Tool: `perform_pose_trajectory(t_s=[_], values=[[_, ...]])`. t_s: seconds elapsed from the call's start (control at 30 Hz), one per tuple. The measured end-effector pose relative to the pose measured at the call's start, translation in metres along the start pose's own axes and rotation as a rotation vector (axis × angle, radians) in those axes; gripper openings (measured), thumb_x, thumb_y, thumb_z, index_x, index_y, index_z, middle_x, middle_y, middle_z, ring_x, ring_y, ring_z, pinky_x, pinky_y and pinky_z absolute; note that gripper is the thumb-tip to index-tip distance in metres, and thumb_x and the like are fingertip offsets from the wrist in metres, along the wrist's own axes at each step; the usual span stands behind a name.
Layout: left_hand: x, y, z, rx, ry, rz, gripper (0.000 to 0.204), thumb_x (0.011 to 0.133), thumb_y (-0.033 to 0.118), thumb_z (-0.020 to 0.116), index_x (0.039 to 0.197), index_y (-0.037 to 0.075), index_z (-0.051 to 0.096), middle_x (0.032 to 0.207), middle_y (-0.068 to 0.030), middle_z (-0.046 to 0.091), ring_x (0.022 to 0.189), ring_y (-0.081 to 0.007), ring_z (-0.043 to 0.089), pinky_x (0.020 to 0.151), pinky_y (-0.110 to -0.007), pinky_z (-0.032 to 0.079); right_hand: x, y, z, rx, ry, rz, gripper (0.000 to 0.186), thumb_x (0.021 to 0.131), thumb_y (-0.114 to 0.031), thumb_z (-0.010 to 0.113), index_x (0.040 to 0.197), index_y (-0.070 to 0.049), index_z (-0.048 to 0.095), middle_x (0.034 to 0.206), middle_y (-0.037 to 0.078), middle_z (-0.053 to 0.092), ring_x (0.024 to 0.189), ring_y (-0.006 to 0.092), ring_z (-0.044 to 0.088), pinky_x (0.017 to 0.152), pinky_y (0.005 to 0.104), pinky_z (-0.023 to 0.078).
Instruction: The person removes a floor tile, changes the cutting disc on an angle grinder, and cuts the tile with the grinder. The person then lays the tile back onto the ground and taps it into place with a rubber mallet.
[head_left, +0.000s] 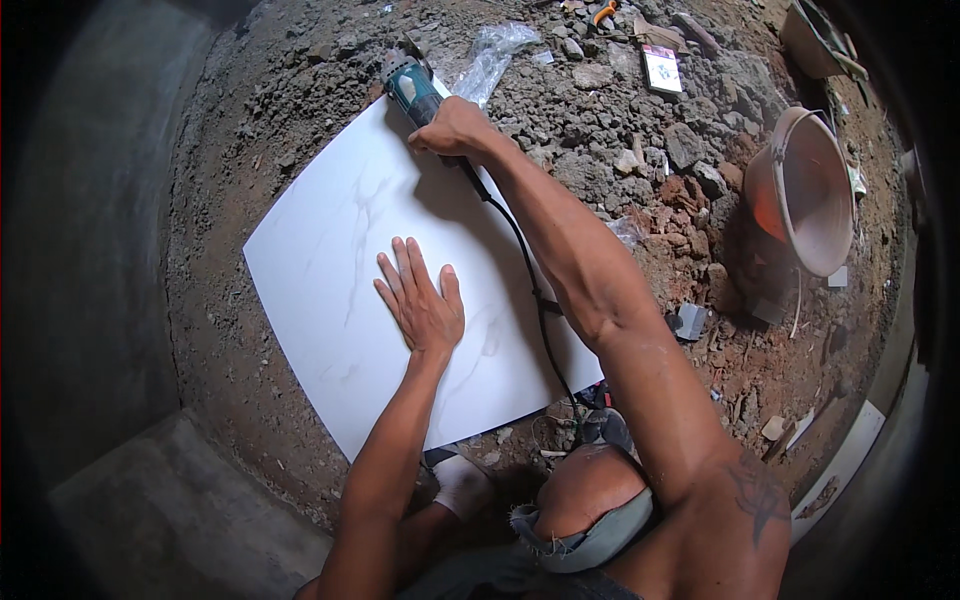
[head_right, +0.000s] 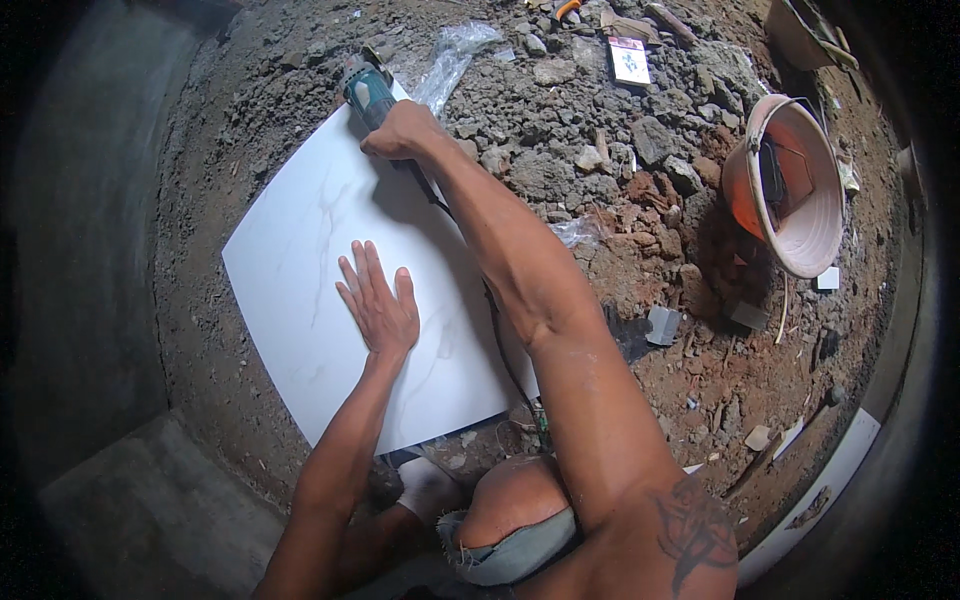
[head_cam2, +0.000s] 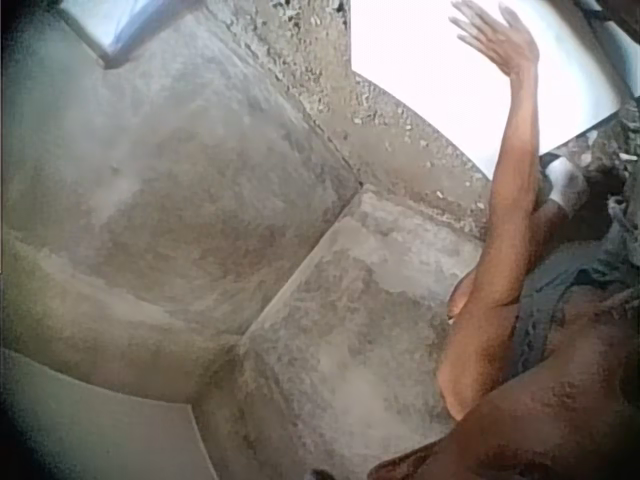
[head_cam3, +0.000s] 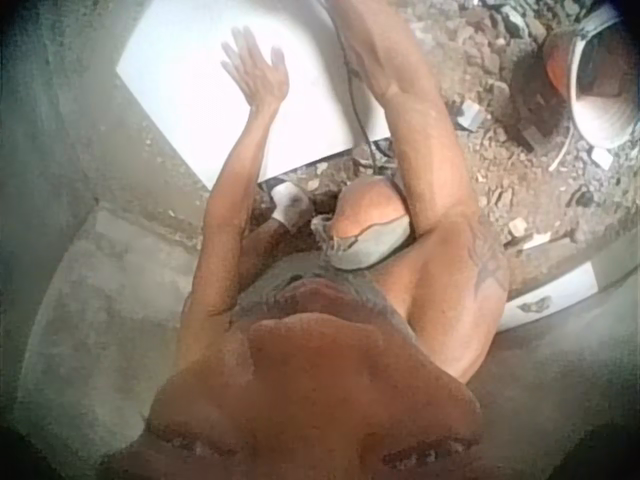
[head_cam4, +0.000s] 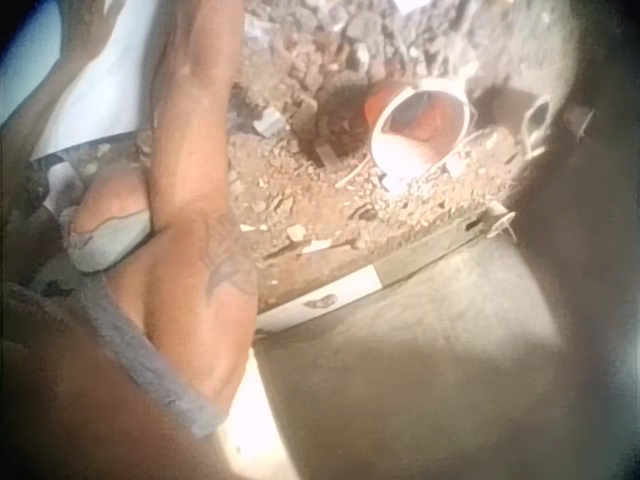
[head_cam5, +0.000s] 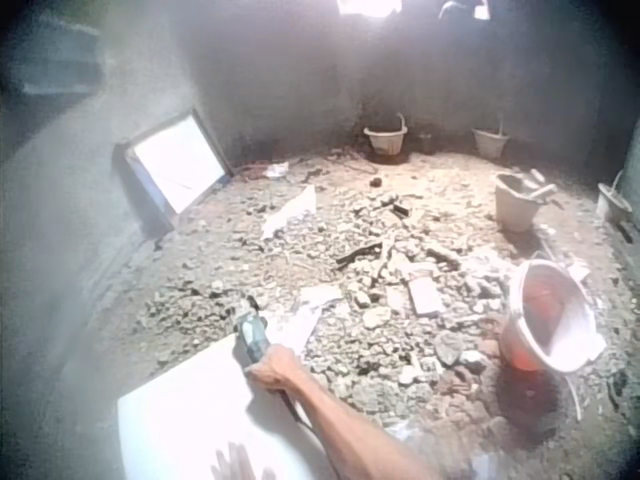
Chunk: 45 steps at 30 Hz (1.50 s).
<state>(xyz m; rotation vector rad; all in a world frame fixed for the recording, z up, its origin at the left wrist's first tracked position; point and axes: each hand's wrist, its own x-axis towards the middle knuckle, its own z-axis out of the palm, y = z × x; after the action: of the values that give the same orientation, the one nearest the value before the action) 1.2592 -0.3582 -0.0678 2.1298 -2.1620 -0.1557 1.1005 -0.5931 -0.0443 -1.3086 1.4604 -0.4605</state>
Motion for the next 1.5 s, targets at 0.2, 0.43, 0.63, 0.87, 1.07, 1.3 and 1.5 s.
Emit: perform_pose_trajectory(t_s=[0.2, 0.43, 0.63, 0.87, 1.07, 1.3, 1.5], values=[[-0.001, 0.000, 0.001, 0.013, -0.007, -0.007, 0.066, 0.104, 0.036, 0.041, 0.158, 0.004, 0.020, 0.166, -0.0177, 0.017, 0.153, -0.0439, 0.008, 0.121, -0.061, 0.007, -0.009, 0.000, 0.001, -0.001, 0.053, -0.025, 0.040, 0.066, -0.032, 0.077, 0.081, 0.005, 0.072, 0.077, 0.015, 0.072, 0.067, 0.0243, 0.071, 0.064, 0.0337, 0.058], [-0.001, -0.001, 0.002, 0.042, -0.040, -0.011, 0.066, 0.105, 0.038, 0.040, 0.158, 0.004, 0.021, 0.166, -0.0173, 0.017, 0.153, -0.0434, 0.009, 0.121, -0.061, 0.008, -0.022, 0.003, -0.003, 0.024, 0.014, 0.024, 0.046, 0.066, -0.034, 0.076, 0.088, 0.007, 0.073, 0.085, 0.018, 0.074, 0.075, 0.0274, 0.073, 0.070, 0.0350, 0.059], [-0.001, -0.001, 0.003, 0.038, -0.024, -0.008, 0.066, 0.105, 0.039, 0.039, 0.158, 0.005, 0.021, 0.166, -0.0170, 0.018, 0.153, -0.0433, 0.009, 0.120, -0.062, 0.008, -0.025, 0.006, -0.003, -0.065, 0.043, 0.002, 0.046, 0.065, -0.032, 0.076, 0.087, 0.008, 0.072, 0.084, 0.019, 0.073, 0.074, 0.0281, 0.073, 0.068, 0.0352, 0.058], [-0.001, -0.001, 0.003, 0.015, 0.017, 0.000, 0.066, 0.105, 0.040, 0.039, 0.158, 0.005, 0.022, 0.166, -0.0171, 0.018, 0.153, -0.0433, 0.010, 0.120, -0.062, 0.008, -0.032, 0.008, -0.005, 0.006, 0.001, -0.021, 0.046, 0.065, -0.031, 0.075, 0.086, 0.009, 0.071, 0.085, 0.020, 0.073, 0.074, 0.0280, 0.073, 0.067, 0.0357, 0.058], [-0.002, 0.000, 0.002, 0.016, 0.017, 0.006, 0.066, 0.104, 0.038, 0.040, 0.158, 0.005, 0.022, 0.166, -0.0169, 0.018, 0.153, -0.0432, 0.009, 0.120, -0.061, 0.008, -0.032, 0.009, -0.004, 0.015, 0.005, 0.005, 0.045, 0.066, -0.032, 0.075, 0.085, 0.009, 0.071, 0.083, 0.019, 0.073, 0.072, 0.0276, 0.073, 0.067, 0.0351, 0.058], [-0.002, 0.000, 0.002, 0.022, 0.020, 0.010, 0.066, 0.104, 0.038, 0.040, 0.158, 0.005, 0.022, 0.166, -0.0173, 0.018, 0.153, -0.0433, 0.009, 0.121, -0.061, 0.008, -0.032, 0.011, -0.004, -0.002, 0.015, -0.020, 0.046, 0.066, -0.033, 0.076, 0.087, 0.008, 0.072, 0.083, 0.018, 0.073, 0.071, 0.0262, 0.073, 0.066, 0.0340, 0.059], [-0.002, 0.000, 0.002, 0.017, 0.015, 0.011, 0.066, 0.104, 0.038, 0.040, 0.158, 0.005, 0.021, 0.165, -0.0177, 0.018, 0.152, -0.0440, 0.009, 0.120, -0.061, 0.008, -0.033, 0.013, -0.001, 0.061, 0.017, -0.014, 0.040, 0.066, -0.031, 0.077, 0.080, 0.006, 0.072, 0.076, 0.015, 0.071, 0.065, 0.0238, 0.071, 0.062, 0.0331, 0.058]])
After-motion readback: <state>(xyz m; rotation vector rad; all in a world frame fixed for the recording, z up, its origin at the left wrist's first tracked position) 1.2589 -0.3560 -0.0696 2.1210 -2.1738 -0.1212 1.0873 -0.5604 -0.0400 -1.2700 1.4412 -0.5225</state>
